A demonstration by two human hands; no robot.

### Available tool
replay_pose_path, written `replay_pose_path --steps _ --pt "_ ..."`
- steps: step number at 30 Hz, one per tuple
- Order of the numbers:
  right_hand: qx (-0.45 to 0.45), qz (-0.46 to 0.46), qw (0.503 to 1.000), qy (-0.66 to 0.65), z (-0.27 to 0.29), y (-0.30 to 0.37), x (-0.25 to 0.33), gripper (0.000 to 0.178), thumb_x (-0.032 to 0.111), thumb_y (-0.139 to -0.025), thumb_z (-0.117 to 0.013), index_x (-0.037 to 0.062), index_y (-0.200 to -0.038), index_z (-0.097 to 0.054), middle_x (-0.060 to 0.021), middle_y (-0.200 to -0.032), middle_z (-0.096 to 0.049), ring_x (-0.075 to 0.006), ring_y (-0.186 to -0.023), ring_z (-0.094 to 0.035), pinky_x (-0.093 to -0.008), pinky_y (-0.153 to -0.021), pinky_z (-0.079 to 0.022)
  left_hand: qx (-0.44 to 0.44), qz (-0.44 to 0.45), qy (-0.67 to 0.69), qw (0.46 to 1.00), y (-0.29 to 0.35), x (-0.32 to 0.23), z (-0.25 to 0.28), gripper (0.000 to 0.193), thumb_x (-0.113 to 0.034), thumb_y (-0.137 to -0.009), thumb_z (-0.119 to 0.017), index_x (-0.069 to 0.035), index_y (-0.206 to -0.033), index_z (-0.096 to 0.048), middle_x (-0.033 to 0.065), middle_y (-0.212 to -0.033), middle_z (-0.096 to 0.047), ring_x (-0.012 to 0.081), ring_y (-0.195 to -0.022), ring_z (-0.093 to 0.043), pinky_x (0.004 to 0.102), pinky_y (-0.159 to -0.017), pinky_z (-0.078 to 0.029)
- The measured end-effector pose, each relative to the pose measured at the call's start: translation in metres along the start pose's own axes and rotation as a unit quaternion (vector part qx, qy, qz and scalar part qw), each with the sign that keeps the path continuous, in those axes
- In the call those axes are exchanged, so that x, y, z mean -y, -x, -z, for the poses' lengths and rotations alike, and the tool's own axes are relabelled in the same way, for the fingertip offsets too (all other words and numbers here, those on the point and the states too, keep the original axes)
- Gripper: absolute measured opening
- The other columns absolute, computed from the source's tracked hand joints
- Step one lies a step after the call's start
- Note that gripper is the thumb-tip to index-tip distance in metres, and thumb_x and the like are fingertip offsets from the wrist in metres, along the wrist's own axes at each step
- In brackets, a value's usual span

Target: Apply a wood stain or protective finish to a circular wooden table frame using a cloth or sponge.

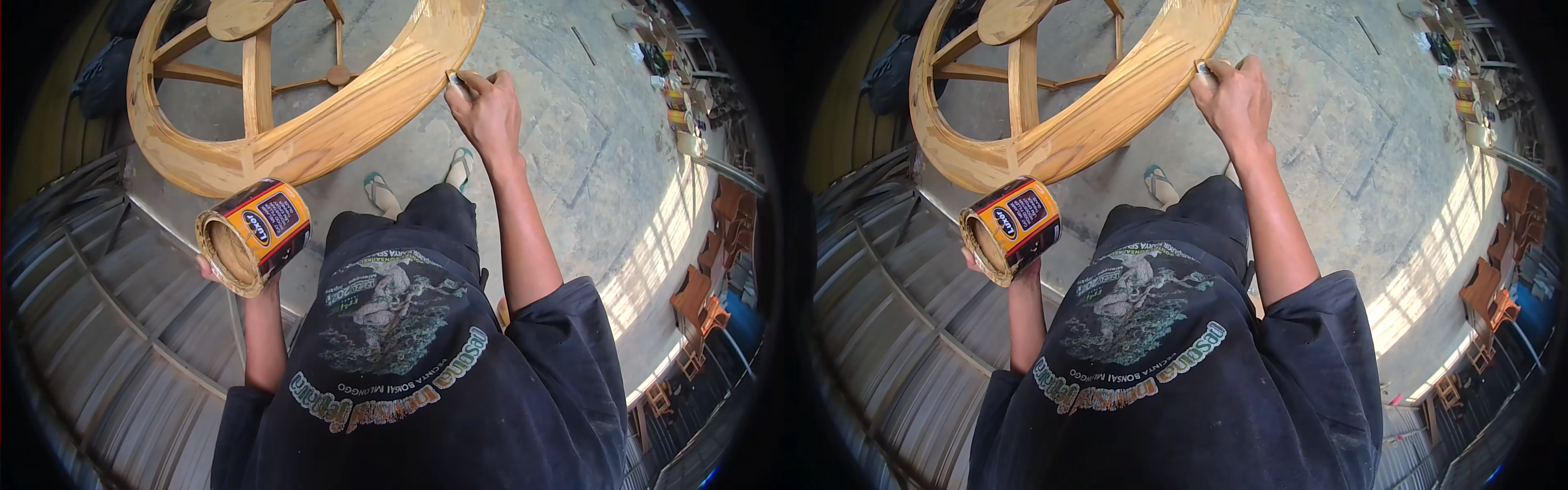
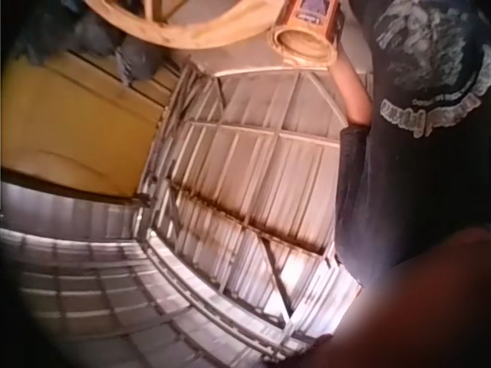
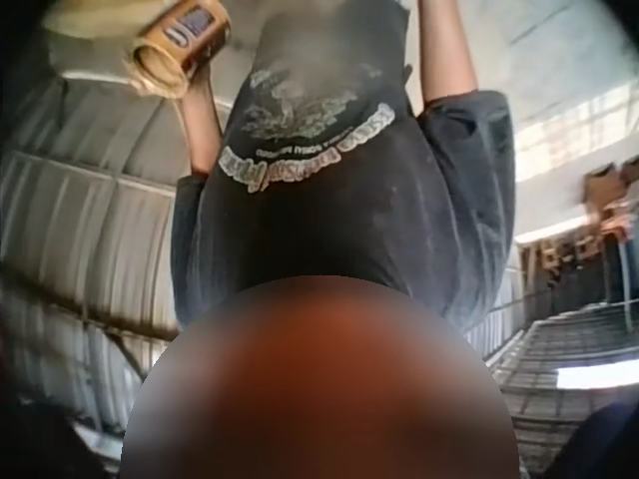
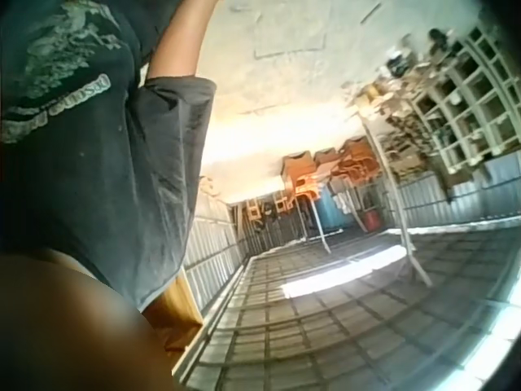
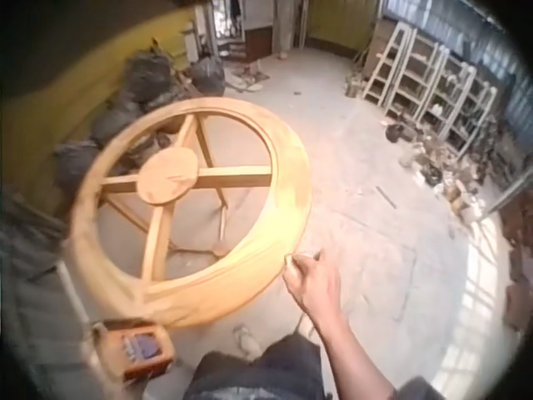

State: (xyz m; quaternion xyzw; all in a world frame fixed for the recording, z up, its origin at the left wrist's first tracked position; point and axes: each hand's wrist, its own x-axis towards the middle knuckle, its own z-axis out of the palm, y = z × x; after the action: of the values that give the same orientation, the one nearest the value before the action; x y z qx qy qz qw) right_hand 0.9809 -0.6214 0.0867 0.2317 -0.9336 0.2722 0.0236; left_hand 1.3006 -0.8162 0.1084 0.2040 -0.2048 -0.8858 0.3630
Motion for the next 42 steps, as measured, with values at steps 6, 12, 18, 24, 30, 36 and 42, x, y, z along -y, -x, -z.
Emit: replay_pose_path --steps 6,12,18,24,30,36,42 --pt "0.091 0.018 0.993 -0.073 0.018 0.058 -0.021 0.03 0.023 -0.076 -0.068 0.0102 -0.102 -0.074 -0.0156 -0.078 -0.058 -0.0298 -0.074 -0.058 -0.039 -0.07 -0.049 -0.064 -0.017 -0.108 0.992 0.026 0.022 -0.018 0.089 -0.073 -0.079 -0.039 -0.01 -0.141 -0.041 0.016 -0.139 -0.049 0.0376 -0.125 -0.05 0.0543 -0.104 -0.042" --pt "0.164 -0.218 0.909 -0.316 0.0 0.083 -0.064 0.034 0.026 -0.082 -0.071 0.0048 -0.109 -0.071 -0.0054 -0.084 -0.067 -0.0114 -0.071 -0.056 -0.0282 -0.068 -0.047 -0.139 -0.058 -0.233 0.961 0.013 0.046 -0.062 0.085 -0.07 -0.082 -0.036 -0.01 -0.143 -0.038 0.0144 -0.139 -0.049 0.0347 -0.125 -0.05 0.0516 -0.106 -0.041" --pt "0.229 -0.289 0.83 -0.418 0.002 0.102 -0.068 0.036 0.022 -0.086 -0.07 0.0007 -0.114 -0.068 0.0007 -0.084 -0.063 -0.0064 -0.07 -0.053 -0.023 -0.067 -0.045 -0.125 0.021 -0.188 0.974 0.028 0.047 -0.07 0.085 -0.07 -0.08 -0.041 -0.01 -0.14 -0.042 0.0145 -0.138 -0.05 0.0354 -0.125 -0.049 0.0536 -0.104 -0.041" --pt "0.237 -0.365 0.731 -0.526 0.035 0.104 -0.069 0.031 0.026 -0.096 -0.055 0.0003 -0.11 -0.065 -0.0046 -0.086 -0.064 -0.0119 -0.065 -0.06 -0.0251 -0.058 -0.049 -0.104 0.141 -0.058 0.983 0.064 0.053 -0.051 0.077 -0.067 -0.082 -0.045 -0.008 -0.131 -0.052 0.0201 -0.133 -0.052 0.0388 -0.121 -0.05 0.0532 -0.103 -0.04" --pt "0.155 -0.18 0.913 -0.331 0.018 0.101 -0.06 0.014 0.01 -0.091 -0.059 0.0029 -0.102 -0.064 -0.0084 -0.088 -0.066 -0.0182 -0.065 -0.062 -0.0291 -0.057 -0.05 -0.098 0.167 -0.05 0.98 0.069 0.044 -0.032 0.084 -0.068 -0.081 -0.045 0.0 -0.131 -0.052 0.0347 -0.136 -0.043 0.0448 -0.124 -0.046 0.0534 -0.105 -0.036" --pt "-0.075 0.24 0.967 -0.037 0.028 0.011 -0.022 0.033 -0.001 -0.077 -0.067 0.0118 -0.107 -0.07 -0.0042 -0.104 -0.067 -0.0264 -0.082 -0.056 -0.033 -0.074 -0.048 -0.07 0.124 0.027 0.989 0.068 0.044 -0.032 0.084 -0.069 -0.082 -0.044 -0.003 -0.134 -0.049 0.0328 -0.141 -0.039 0.0455 -0.125 -0.044 0.0554 -0.107 -0.034" --pt "-0.072 0.274 0.959 0.022 -0.008 0.009 0.04 0.037 -0.004 -0.075 -0.064 0.0121 -0.109 -0.069 -0.0033 -0.11 -0.067 -0.026 -0.085 -0.053 -0.0334 -0.077 -0.046 -0.011 0.134 0.062 0.989 0.062 -0.045 0.0 0.088 -0.068 -0.082 -0.045 0.0 -0.138 -0.044 0.0322 -0.144 -0.034 0.0457 -0.128 -0.042 0.0573 -0.104 -0.039"
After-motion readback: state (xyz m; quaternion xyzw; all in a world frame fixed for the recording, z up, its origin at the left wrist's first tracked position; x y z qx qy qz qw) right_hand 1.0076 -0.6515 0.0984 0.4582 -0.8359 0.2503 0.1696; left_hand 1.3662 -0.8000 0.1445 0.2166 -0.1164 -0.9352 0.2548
